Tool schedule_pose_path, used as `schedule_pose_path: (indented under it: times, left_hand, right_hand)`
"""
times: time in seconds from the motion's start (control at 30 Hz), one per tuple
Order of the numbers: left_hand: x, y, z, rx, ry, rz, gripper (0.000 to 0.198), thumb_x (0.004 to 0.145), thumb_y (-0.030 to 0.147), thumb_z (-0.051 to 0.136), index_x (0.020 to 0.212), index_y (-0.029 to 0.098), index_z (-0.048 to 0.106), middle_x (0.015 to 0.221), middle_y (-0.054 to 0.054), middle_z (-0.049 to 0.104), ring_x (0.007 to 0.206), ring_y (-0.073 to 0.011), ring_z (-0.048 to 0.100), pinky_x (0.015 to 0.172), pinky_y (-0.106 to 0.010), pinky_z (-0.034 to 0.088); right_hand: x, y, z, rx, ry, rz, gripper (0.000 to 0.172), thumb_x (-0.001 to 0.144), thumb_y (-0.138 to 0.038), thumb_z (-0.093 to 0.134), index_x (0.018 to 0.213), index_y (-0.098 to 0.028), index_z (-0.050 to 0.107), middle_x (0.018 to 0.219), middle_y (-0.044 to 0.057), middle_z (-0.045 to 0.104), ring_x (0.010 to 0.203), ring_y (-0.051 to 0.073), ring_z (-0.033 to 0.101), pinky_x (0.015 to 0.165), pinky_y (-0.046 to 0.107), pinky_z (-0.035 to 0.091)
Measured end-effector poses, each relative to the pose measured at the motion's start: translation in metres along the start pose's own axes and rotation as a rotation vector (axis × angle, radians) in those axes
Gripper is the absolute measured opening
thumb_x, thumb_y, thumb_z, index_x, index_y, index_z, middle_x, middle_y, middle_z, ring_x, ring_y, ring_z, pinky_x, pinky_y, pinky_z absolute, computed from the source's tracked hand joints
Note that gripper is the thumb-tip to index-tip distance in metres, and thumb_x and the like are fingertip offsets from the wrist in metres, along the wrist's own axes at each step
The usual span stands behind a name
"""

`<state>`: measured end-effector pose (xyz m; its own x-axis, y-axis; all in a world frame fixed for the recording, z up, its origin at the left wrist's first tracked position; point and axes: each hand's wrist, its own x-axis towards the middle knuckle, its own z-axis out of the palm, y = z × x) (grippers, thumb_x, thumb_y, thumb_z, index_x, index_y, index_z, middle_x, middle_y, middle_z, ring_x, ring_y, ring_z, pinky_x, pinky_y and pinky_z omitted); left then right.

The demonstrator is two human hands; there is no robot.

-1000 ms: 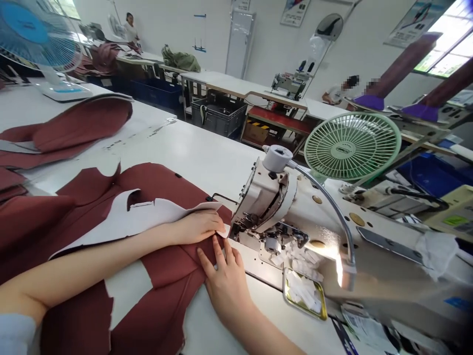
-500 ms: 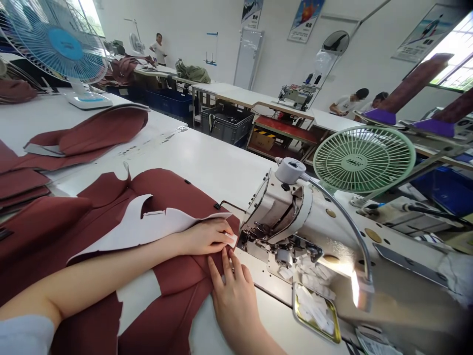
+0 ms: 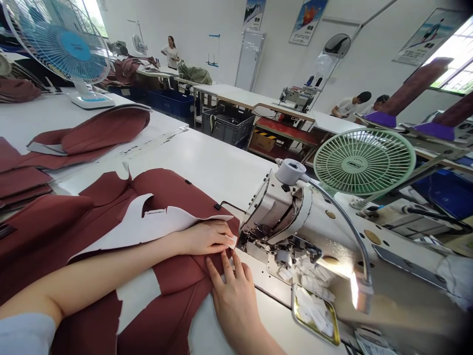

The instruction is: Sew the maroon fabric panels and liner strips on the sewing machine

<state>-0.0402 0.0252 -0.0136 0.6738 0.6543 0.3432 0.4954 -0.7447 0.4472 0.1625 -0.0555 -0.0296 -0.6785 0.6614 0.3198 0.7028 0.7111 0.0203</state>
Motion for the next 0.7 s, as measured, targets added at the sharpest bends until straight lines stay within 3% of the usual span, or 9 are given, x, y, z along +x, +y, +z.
schedule_pose_path:
  times: [0.27,0.47,0.7]
  left_hand:
    - [0.0,0.001,0.0,0.0,0.008,0.037,0.028,0.101,0.025,0.048,0.118,0.023,0.07,0.123,-0.005,0.069,0.119,-0.0201,0.058,0.112,-0.037,0.043]
    - [0.002,-0.002,-0.003,0.026,-0.033,0.066,0.029,0.103,0.026,0.046,0.119,0.022,0.07,0.123,-0.007,0.069,0.119,-0.0211,0.059,0.105,-0.034,0.048]
    - [0.001,0.0,-0.007,-0.025,-0.113,-0.051,0.028,0.103,0.027,0.046,0.118,0.025,0.07,0.125,-0.005,0.065,0.117,-0.0192,0.059,0.102,-0.03,0.048]
  right_hand:
    - [0.0,0.002,0.0,0.027,-0.022,-0.006,0.05,0.091,-0.032,0.063,0.141,-0.03,0.057,0.136,0.015,0.062,0.125,0.038,0.053,0.093,0.047,0.041]
    - [0.002,0.004,-0.001,0.04,-0.071,-0.01,0.051,0.093,-0.032,0.061,0.144,-0.032,0.054,0.14,0.015,0.059,0.128,0.037,0.051,0.094,0.047,0.041]
    - [-0.001,-0.007,-0.008,0.008,-0.172,-0.024,0.049,0.099,-0.025,0.049,0.148,-0.021,0.049,0.147,0.022,0.051,0.13,0.037,0.051,0.092,0.047,0.045]
